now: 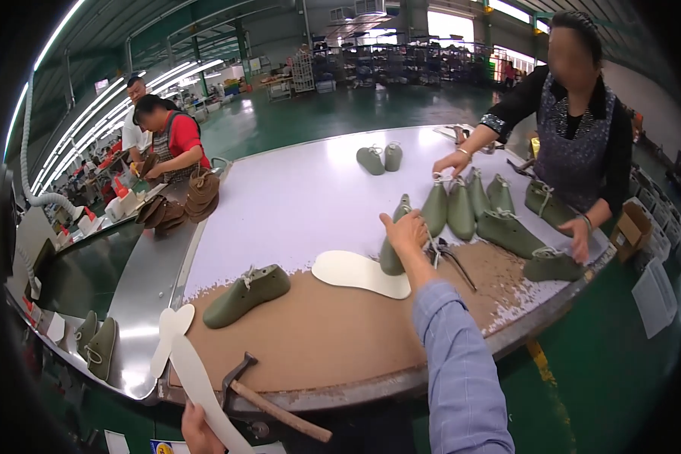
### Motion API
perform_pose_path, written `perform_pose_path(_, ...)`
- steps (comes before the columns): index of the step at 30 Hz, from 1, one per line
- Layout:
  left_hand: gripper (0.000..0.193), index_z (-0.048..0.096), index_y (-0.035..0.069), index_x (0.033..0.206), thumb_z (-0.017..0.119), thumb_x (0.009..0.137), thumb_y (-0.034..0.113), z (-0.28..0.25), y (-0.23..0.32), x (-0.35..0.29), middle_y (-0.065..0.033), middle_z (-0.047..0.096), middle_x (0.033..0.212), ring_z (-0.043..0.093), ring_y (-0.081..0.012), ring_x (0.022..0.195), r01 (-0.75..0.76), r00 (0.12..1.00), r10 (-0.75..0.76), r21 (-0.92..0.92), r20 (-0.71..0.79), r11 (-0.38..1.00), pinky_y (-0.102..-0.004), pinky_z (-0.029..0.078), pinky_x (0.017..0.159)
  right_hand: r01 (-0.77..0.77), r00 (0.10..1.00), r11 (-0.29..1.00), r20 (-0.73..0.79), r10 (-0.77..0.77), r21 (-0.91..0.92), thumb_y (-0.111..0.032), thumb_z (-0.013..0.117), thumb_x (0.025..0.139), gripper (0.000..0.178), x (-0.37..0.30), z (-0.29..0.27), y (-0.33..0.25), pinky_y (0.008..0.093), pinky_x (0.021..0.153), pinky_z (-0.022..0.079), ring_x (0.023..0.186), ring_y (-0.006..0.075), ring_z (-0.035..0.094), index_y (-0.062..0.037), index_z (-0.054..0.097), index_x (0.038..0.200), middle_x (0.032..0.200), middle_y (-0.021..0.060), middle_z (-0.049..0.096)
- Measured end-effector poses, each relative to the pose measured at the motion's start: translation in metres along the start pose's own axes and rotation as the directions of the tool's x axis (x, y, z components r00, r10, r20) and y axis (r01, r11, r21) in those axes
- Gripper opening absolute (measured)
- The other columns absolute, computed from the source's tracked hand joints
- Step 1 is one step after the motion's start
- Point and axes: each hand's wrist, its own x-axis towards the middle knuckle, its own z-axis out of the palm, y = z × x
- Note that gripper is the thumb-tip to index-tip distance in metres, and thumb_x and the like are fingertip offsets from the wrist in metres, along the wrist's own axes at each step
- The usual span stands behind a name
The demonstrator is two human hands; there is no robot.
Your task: Assemble shoe components by hammering, tacking, and inspecting materials.
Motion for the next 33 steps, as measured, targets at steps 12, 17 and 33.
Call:
perform_pose_path(12, 0.034, 0.045, -0.001, 0.127, 0.046, 0.095, 0.01, 0.026, 0.007, -0.033, -0.0106, 0.062, 0.105, 0.064, -0.0203, 0.087, 0.237, 0.963, -0.217, -0.112, 0.162, 0.965, -0.0324, 0.054, 0.074, 0.187, 0.817, 0.822, 0.38, -0.434, 0.539, -0.022, 0.073, 0.072, 0.05, 0.02, -0.014, 0.042, 0.0339, 0.079, 0.051, 0.093, 0.0233, 0.066, 0.0038, 0.061, 0.113, 0.094, 0.0146, 0.067)
perform_pose_path(17, 0.037, 0.045, -0.001, 0.124, 0.051, 0.091, 0.014, 0.047, -0.001, -0.035, -0.0137, 0.06, 0.105, 0.064, -0.024, 0.084, 0.215, 0.968, -0.189, -0.158, 0.163, 0.964, -0.0364, 0.054, 0.072, -0.219, 0.649, 0.479, 0.493, -0.579, 0.85, -0.001, 0.055, 0.09, 0.01, -0.049, -0.07, 0.014, 0.0257, 0.072, 0.05, 0.084, 0.015, 0.066, 0.0049, 0.062, 0.094, 0.092, 0.0108, 0.068)
perform_pose_path(33, 0.081, 0.035, 0.005, 0.141, 0.076, 0.074, 0.021, 0.174, -0.027, 0.069, -0.0179, 0.038, 0.144, 0.039, -0.0402, 0.131, -0.892, 0.451, 0.237, 0.445, 0.861, 0.082, -0.0434, 0.033, 0.109, 0.911, 0.409, 0.337, 0.409, -0.816, -0.237, -0.019, 0.066, 0.081, 0.015, -0.155, -0.078, 0.043, 0.0432, 0.084, 0.046, 0.096, 0.0255, 0.061, -0.0086, 0.067, 0.092, 0.094, 0.0088, 0.066)
